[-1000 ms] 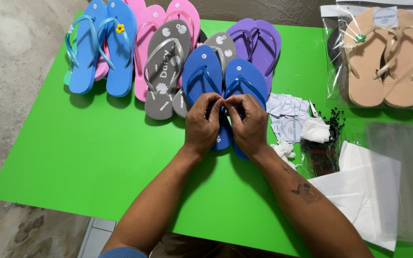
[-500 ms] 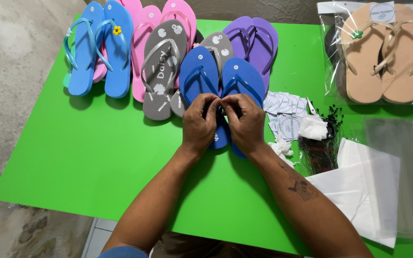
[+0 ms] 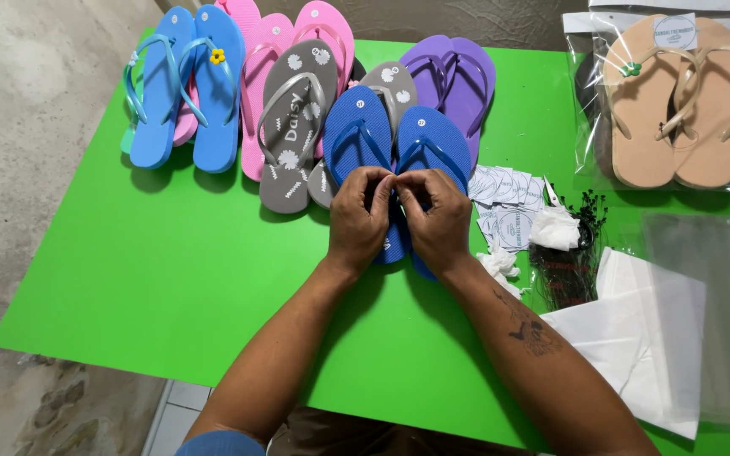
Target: A person cleans a pair of blue flip-flops with a white cloth and then packages them into a clear plastic bag at a workstation.
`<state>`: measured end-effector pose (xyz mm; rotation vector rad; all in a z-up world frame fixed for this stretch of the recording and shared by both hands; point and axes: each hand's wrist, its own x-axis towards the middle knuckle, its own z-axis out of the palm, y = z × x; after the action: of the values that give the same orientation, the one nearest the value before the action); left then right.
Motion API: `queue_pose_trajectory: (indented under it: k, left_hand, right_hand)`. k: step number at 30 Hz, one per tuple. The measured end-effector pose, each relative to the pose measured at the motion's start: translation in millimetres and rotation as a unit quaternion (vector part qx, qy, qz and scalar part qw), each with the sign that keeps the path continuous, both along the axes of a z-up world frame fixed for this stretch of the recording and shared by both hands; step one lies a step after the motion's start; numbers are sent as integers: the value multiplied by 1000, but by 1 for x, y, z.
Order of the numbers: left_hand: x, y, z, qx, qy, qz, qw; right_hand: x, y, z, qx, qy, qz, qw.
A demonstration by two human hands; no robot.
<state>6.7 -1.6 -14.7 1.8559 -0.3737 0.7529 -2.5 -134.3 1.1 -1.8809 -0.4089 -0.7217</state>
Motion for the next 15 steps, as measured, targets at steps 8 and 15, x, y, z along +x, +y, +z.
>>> queue_pose_trajectory:
  k: [8, 15]
  left_hand:
    - [2, 1, -3, 1, -72, 0, 997]
    - [-7, -4, -4, 101, -84, 30, 991]
  right_hand:
    - [-8, -6, 39, 57, -1, 17, 998]
    - [-54, -28, 106, 124, -38, 22, 991]
